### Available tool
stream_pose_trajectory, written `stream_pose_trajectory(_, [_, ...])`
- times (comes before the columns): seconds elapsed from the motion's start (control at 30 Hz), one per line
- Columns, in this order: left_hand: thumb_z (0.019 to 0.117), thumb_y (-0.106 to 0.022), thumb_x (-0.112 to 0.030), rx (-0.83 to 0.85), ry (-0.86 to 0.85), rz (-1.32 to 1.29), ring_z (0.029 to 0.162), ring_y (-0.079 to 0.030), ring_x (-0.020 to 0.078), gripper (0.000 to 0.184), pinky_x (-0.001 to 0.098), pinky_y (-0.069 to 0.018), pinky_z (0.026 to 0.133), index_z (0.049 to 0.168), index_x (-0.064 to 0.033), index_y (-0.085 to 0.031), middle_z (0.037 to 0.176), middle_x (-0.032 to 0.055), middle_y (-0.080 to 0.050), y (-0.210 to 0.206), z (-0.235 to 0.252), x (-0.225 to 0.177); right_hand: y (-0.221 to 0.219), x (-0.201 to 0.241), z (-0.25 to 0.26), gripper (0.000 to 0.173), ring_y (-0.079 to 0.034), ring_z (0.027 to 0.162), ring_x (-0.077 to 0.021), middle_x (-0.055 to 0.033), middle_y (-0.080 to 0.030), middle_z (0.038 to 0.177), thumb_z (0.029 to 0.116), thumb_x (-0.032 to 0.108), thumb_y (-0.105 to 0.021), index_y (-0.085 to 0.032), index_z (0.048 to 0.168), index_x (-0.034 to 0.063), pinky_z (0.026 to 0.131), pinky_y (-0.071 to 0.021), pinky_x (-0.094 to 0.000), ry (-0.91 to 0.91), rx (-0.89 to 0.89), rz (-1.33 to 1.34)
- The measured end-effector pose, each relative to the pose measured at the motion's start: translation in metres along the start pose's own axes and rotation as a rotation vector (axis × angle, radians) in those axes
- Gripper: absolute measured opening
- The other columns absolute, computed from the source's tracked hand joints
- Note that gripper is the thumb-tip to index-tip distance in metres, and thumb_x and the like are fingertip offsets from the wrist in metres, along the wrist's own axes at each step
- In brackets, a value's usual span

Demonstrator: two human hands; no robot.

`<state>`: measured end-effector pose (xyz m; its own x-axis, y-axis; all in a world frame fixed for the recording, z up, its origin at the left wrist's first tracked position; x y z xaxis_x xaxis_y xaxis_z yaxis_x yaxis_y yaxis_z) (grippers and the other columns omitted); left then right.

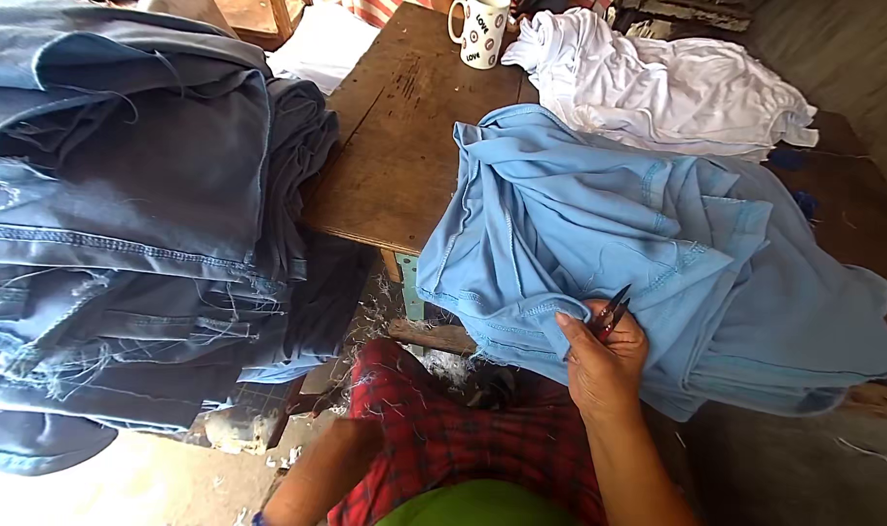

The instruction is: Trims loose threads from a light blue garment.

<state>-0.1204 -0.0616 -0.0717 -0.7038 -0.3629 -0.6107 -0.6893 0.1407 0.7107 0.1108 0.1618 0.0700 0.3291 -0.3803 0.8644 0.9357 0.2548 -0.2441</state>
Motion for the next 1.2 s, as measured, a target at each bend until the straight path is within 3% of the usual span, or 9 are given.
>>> stream_pose_trajectory(0.1, [0.0929, -0.073, -0.038, -0.729, -0.409, -0.100, 0.062, -0.056, 0.0103, 0.032, 0.0270, -0.0492, 0.056, 0.084, -0.0083, -0.067, 0.079, 0.0043, -0.062, 0.068, -0.004, -0.097, -0.004, 0.011, -0.005, 0.014, -0.057, 0.061, 0.0030, 0.0088, -0.065, 0.071, 0.0825, -0.004, -0.075, -0.072, 0.089, 0.0083, 0.058, -0.0493, -0.0137, 0.101, 0.043, -0.103])
stream_pose_trajectory(0.2, [0.0901, -0.078, -0.038, -1.032, -0.570, 0.011, 0.086, -0.061, 0.0242, 0.038, 0.0342, -0.0528, 0.069, 0.110, -0.0080, -0.066, 0.110, 0.0188, -0.059, 0.102, 0.006, -0.166, -0.011, 0.032, -0.014, 0.007, -0.052, 0.063, 0.0101, 0.0110, -0.063, 0.071, 0.0823, -0.001, -0.075, -0.071, 0.086, 0.0037, 0.058, -0.0448, -0.0073, 0.277, 0.104, -0.329])
stream_pose_trajectory(0.3, [0.0907, -0.070, -0.018, -1.042, -0.640, 0.106, 0.094, -0.063, 0.0382, 0.027, 0.0490, -0.0509, 0.078, 0.113, -0.0035, -0.073, 0.104, 0.0223, -0.067, 0.129, 0.028, -0.200, -0.015, 0.055, -0.023, 0.006, -0.058, 0.071, 0.0086, 0.0034, -0.069, 0.079, 0.0857, -0.001, -0.074, -0.071, 0.091, -0.0018, 0.066, -0.0486, -0.0074, 0.431, 0.166, -0.404])
stream_pose_trajectory(0.43, [0.0998, -0.051, -0.004, -0.966, -0.784, -0.109, 0.063, -0.060, 0.0107, 0.013, 0.0258, -0.0503, 0.057, 0.101, 0.0044, -0.061, 0.075, 0.0073, -0.063, 0.171, 0.023, -0.234, -0.023, 0.088, -0.038, 0.014, -0.060, 0.080, 0.0076, 0.0036, -0.065, 0.088, 0.1063, 0.017, -0.057, -0.064, 0.103, 0.0065, 0.074, -0.0505, -0.0071, 0.534, 0.266, -0.441])
stream_pose_trajectory(0.6, [0.1038, -0.044, 0.002, -0.509, -0.980, -0.827, 0.078, -0.072, 0.0153, 0.009, 0.0379, -0.0657, 0.072, 0.105, 0.0056, -0.052, 0.091, 0.0104, -0.066, 0.188, 0.066, -0.325, -0.015, 0.128, -0.041, 0.028, -0.055, 0.068, 0.0036, 0.0075, -0.058, 0.079, 0.1117, 0.032, -0.042, -0.065, 0.109, 0.0162, 0.063, -0.0465, -0.0113, 0.576, 0.197, -0.287])
stream_pose_trajectory(0.73, [0.1003, -0.054, -0.001, -0.502, -0.869, -0.340, 0.088, -0.071, 0.0275, 0.023, 0.0430, -0.0585, 0.082, 0.118, 0.0115, -0.062, 0.098, 0.0211, -0.070, 0.132, 0.146, -0.386, 0.006, 0.153, -0.033, 0.032, -0.057, 0.062, 0.0015, 0.0123, -0.062, 0.075, 0.1108, 0.042, -0.040, -0.066, 0.106, 0.0229, 0.057, -0.0473, -0.0140, 0.607, 0.105, -0.182])
stream_pose_trajectory(0.9, [0.1043, -0.056, -0.034, -0.479, -0.709, 0.178, 0.147, -0.040, 0.0352, 0.050, 0.0598, -0.0272, 0.121, 0.144, -0.0049, -0.057, 0.154, 0.0194, -0.049, 0.055, 0.146, -0.395, 0.021, 0.145, -0.007, 0.027, -0.058, 0.057, -0.0009, 0.0121, -0.066, 0.077, 0.1093, 0.043, -0.045, -0.066, 0.110, 0.0253, 0.053, -0.0494, -0.0158, 0.489, 0.096, -0.107])
stream_pose_trajectory(1.0, [0.0942, -0.068, -0.018, -0.384, -0.959, 0.064, 0.156, -0.021, 0.0353, 0.058, 0.0656, -0.0049, 0.124, 0.148, -0.0017, -0.053, 0.162, 0.0179, -0.038, 0.023, 0.084, -0.363, 0.002, 0.134, 0.007, 0.022, -0.062, 0.061, -0.0034, 0.0061, -0.070, 0.084, 0.1093, 0.032, -0.048, -0.064, 0.114, 0.0182, 0.054, -0.0509, -0.0168, 0.357, 0.184, 0.084])
stream_pose_trajectory(1.2, [0.0985, -0.065, -0.009, -0.737, -1.011, -0.488, 0.100, -0.065, 0.0174, 0.010, 0.0287, -0.0551, 0.091, 0.093, -0.0015, -0.068, 0.103, 0.0143, -0.066, 0.030, 0.017, -0.220, -0.051, 0.105, 0.019, 0.015, -0.054, 0.056, 0.0023, 0.0069, -0.069, 0.093, 0.1078, 0.028, -0.053, -0.065, 0.111, 0.0196, 0.049, -0.0459, -0.0125, 0.182, 0.354, 0.168])
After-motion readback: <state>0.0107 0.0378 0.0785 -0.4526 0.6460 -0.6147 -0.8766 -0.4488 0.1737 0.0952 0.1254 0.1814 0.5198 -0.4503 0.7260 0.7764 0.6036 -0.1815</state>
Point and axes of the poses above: each hand's wrist, its own z-axis towards the middle knuckle, its own y-axis out of the back of the hand, x = y × z, the point moved 9 cm from there along z, towards the middle knuckle
